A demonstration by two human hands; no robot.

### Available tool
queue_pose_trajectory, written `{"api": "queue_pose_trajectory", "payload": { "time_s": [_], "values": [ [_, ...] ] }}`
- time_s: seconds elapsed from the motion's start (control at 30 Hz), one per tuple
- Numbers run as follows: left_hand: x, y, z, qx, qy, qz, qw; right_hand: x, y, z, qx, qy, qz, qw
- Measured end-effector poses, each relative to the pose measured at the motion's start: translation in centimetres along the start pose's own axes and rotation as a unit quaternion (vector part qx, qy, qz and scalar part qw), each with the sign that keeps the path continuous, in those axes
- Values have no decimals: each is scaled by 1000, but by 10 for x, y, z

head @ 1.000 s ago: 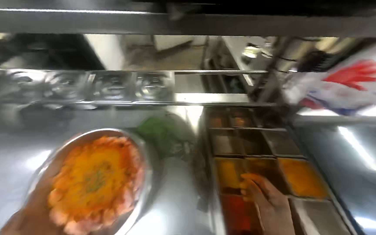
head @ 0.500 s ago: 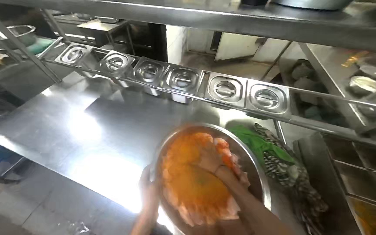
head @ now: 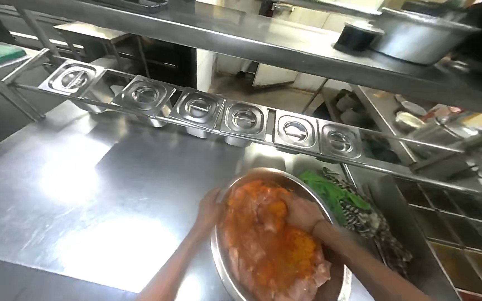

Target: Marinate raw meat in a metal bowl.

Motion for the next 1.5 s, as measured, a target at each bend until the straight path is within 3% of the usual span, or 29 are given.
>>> {"api": "queue_pose_trajectory", "payload": {
  "time_s": [0.07,0.13,0.27,0.37,0.5,0.6,0.67,0.73,0.8,0.87,0.93,1.03,1.1,1.2,1.27,1.33,1.37,1.5],
  "values": [
    [10,-2,5,26,-10,-14,1000,42,-1,3,73,-26,-15,997],
    [19,-5,11,45,-11,-20,999,58,-10,-34,128,-4,-46,991],
    [32,-5,25,106,-6,-34,994,0,-23,-124,61,94,-115,987],
    [38,-3,25,127,-5,-50,991,-33,-54,-122,-46,202,-158,965],
    [38,-6,28,119,-12,-49,992,-61,-57,-111,-93,319,-160,929],
    [39,-9,26,143,-12,-51,988,-32,-43,-138,-145,407,-108,896],
    [39,-7,25,141,-19,-53,988,12,-29,-143,-168,422,-77,888],
    [34,-3,24,122,-31,-44,991,58,-13,-117,-145,380,-33,913],
    [22,3,19,74,-44,-22,996,76,-2,-58,-118,272,-33,955],
    [3,11,12,19,-45,29,998,57,-8,4,-56,170,-39,983],
    [-25,14,4,-17,-36,92,995,5,-31,35,-2,102,-66,993],
    [-69,7,-2,-64,10,161,985,-69,-64,21,81,41,-114,989],
    [-89,-4,-7,-95,31,188,977,-90,-78,-18,96,60,-117,987],
    [-102,-14,-17,-121,31,198,972,-71,-86,-80,65,124,-86,986],
    [-102,-13,-21,-124,29,198,972,-35,-80,-96,18,150,-72,986],
    [-102,-10,-24,-124,23,196,972,-12,-55,-94,-1,104,-81,991],
    [-101,-9,-25,-125,17,194,973,2,-45,-83,4,92,-46,995],
    [-102,-7,-30,-114,16,196,974,19,-7,-8,116,-69,35,990]
  ]
}}
Point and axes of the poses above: each hand's wrist, its own x-axis towards the middle knuckle, its own y-axis out of the back of the hand, z = x × y, the point moved 7 cm from there along x, towards the middle knuckle, and after that the axes turned 4 degrees about y, right-handed, at the moved point
